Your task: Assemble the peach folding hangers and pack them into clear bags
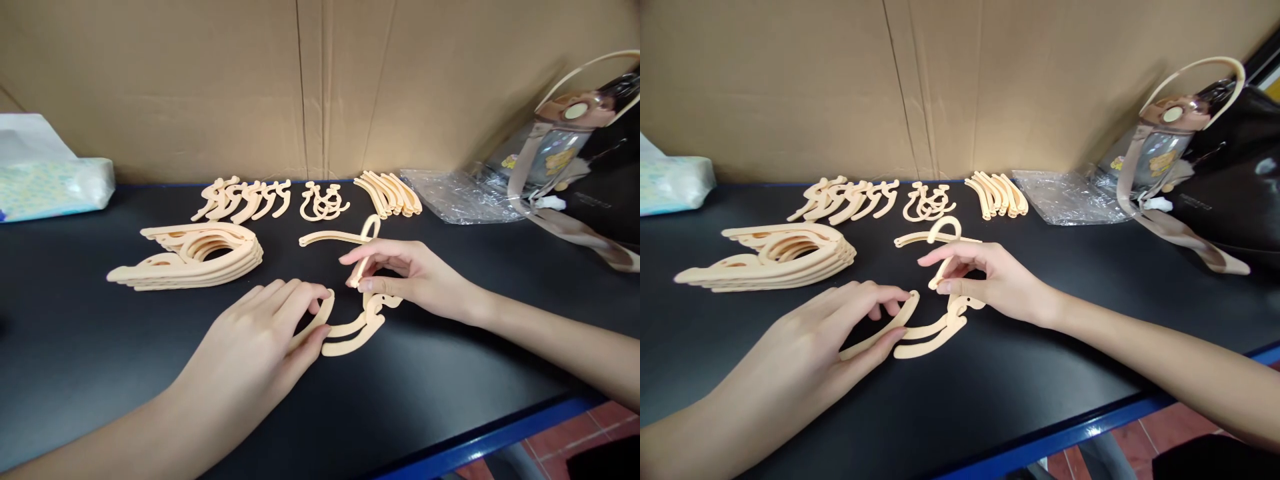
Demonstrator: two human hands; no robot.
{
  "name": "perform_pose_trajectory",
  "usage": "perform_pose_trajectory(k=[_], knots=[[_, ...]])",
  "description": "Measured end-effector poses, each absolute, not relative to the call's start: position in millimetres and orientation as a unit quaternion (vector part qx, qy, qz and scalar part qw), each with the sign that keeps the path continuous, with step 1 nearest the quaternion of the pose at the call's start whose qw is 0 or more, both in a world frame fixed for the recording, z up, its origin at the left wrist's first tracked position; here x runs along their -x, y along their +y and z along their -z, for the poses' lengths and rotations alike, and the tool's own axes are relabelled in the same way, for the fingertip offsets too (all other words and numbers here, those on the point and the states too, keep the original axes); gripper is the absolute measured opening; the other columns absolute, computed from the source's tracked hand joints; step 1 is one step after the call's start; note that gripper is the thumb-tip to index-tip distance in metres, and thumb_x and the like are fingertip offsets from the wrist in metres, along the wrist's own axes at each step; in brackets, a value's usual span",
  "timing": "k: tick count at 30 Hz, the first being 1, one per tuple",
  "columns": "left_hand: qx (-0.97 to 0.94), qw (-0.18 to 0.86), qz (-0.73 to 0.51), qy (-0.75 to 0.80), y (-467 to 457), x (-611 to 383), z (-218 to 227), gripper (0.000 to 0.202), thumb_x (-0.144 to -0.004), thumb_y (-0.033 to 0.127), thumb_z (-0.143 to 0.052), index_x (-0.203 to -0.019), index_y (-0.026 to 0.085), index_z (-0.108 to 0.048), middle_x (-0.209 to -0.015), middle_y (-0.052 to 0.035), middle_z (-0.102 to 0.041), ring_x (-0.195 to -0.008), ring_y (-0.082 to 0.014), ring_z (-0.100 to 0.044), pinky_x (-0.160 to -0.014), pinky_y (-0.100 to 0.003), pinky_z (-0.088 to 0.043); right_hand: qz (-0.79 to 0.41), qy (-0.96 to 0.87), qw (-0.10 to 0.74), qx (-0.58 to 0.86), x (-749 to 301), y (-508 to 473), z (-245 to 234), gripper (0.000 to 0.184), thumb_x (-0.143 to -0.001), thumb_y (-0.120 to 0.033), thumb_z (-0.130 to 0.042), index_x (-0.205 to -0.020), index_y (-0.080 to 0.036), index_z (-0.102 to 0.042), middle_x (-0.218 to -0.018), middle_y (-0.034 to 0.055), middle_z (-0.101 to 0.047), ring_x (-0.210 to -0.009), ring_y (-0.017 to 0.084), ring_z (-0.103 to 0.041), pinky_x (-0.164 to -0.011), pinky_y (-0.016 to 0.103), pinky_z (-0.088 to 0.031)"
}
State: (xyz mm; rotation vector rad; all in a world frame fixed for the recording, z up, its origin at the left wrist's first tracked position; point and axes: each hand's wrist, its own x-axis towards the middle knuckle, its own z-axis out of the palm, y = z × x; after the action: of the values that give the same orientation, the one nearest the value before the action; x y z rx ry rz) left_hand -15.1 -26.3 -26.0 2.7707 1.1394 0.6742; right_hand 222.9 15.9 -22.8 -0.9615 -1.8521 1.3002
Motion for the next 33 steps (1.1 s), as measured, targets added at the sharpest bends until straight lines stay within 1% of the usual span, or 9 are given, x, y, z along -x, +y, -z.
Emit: perform_pose_trajectory(k=[3,6,11,14,17,21,25,29,33], knots=[[-0.899,0.036,-0.220,0.377,-30,13,25,0.027,-0.090,0.010,-0.050,-0.115,0.020,-0.053,-0.090,0.0004,-0.065,-0.077,-0.0202,-0.060,-0.069,-0.035,-0.046,-0.511,-0.712,0.319,0.361,-223,16,24,0.021,-0.085,-0.023,-0.071,-0.105,-0.018,-0.070,-0.088,0.0020,-0.073,-0.080,0.013,-0.067,-0.071,0.026,-0.055],[-0.899,0.034,-0.216,0.380,-31,10,24,0.025,-0.090,0.009,-0.047,-0.110,0.022,-0.054,-0.090,0.0005,-0.064,-0.073,-0.0196,-0.058,-0.066,-0.034,-0.045,-0.524,-0.704,0.317,0.359,-223,15,24,0.020,-0.083,-0.024,-0.074,-0.101,-0.017,-0.069,-0.086,0.0015,-0.073,-0.082,0.013,-0.068,-0.071,0.025,-0.055],[-0.880,0.098,-0.243,0.396,-28,9,27,0.022,-0.093,0.012,-0.045,-0.111,0.023,-0.049,-0.092,0.0028,-0.057,-0.064,-0.0109,-0.060,-0.055,-0.024,-0.044,-0.534,-0.696,0.316,0.362,-221,14,21,0.017,-0.081,-0.024,-0.076,-0.094,-0.016,-0.069,-0.083,0.0005,-0.073,-0.081,0.014,-0.069,-0.072,0.027,-0.054],[-0.872,0.143,-0.247,0.398,-28,11,31,0.016,-0.095,0.015,-0.044,-0.109,0.024,-0.047,-0.094,0.0038,-0.053,-0.059,-0.0078,-0.058,-0.053,-0.024,-0.043,-0.539,-0.697,0.313,0.353,-219,14,21,0.015,-0.082,-0.022,-0.074,-0.095,-0.017,-0.068,-0.082,0.0000,-0.072,-0.079,0.013,-0.068,-0.070,0.026,-0.054],[-0.872,0.160,-0.239,0.396,-27,12,33,0.010,-0.098,0.020,-0.043,-0.107,0.026,-0.047,-0.098,0.0031,-0.054,-0.065,-0.0087,-0.059,-0.058,-0.024,-0.045,-0.546,-0.699,0.313,0.340,-218,14,21,0.013,-0.084,-0.021,-0.072,-0.096,-0.017,-0.068,-0.081,-0.0008,-0.071,-0.077,0.012,-0.066,-0.068,0.024,-0.054],[-0.866,0.182,-0.247,0.394,-26,12,33,0.006,-0.099,0.021,-0.044,-0.103,0.025,-0.044,-0.088,0.0052,-0.057,-0.069,-0.0094,-0.060,-0.060,-0.022,-0.044,-0.556,-0.698,0.311,0.326,-219,14,21,0.010,-0.086,-0.022,-0.071,-0.094,-0.017,-0.067,-0.084,-0.0009,-0.071,-0.077,0.010,-0.066,-0.067,0.023,-0.053],[-0.869,0.169,-0.252,0.391,-24,10,33,0.005,-0.099,0.021,-0.044,-0.096,0.025,-0.043,-0.078,0.0069,-0.056,-0.066,-0.0107,-0.058,-0.058,-0.022,-0.041,-0.563,-0.698,0.304,0.323,-220,14,20,0.009,-0.088,-0.024,-0.069,-0.095,-0.018,-0.068,-0.085,-0.0006,-0.071,-0.076,0.010,-0.065,-0.068,0.023,-0.053],[-0.878,0.160,-0.242,0.381,-23,9,34,0.007,-0.100,0.021,-0.042,-0.095,0.025,-0.041,-0.080,0.0062,-0.058,-0.068,-0.0123,-0.058,-0.058,-0.023,-0.040,-0.565,-0.695,0.291,0.337,-220,12,16,0.012,-0.087,-0.024,-0.070,-0.096,-0.017,-0.068,-0.083,0.0007,-0.071,-0.075,0.011,-0.065,-0.066,0.024,-0.054],[-0.888,0.145,-0.227,0.372,-23,9,34,0.009,-0.100,0.018,-0.039,-0.096,0.025,-0.039,-0.077,0.0064,-0.054,-0.060,-0.0115,-0.053,-0.055,-0.023,-0.037,-0.571,-0.688,0.285,0.346,-219,12,14,0.012,-0.085,-0.023,-0.071,-0.094,-0.016,-0.068,-0.081,0.0009,-0.070,-0.074,0.012,-0.065,-0.064,0.024,-0.054]])
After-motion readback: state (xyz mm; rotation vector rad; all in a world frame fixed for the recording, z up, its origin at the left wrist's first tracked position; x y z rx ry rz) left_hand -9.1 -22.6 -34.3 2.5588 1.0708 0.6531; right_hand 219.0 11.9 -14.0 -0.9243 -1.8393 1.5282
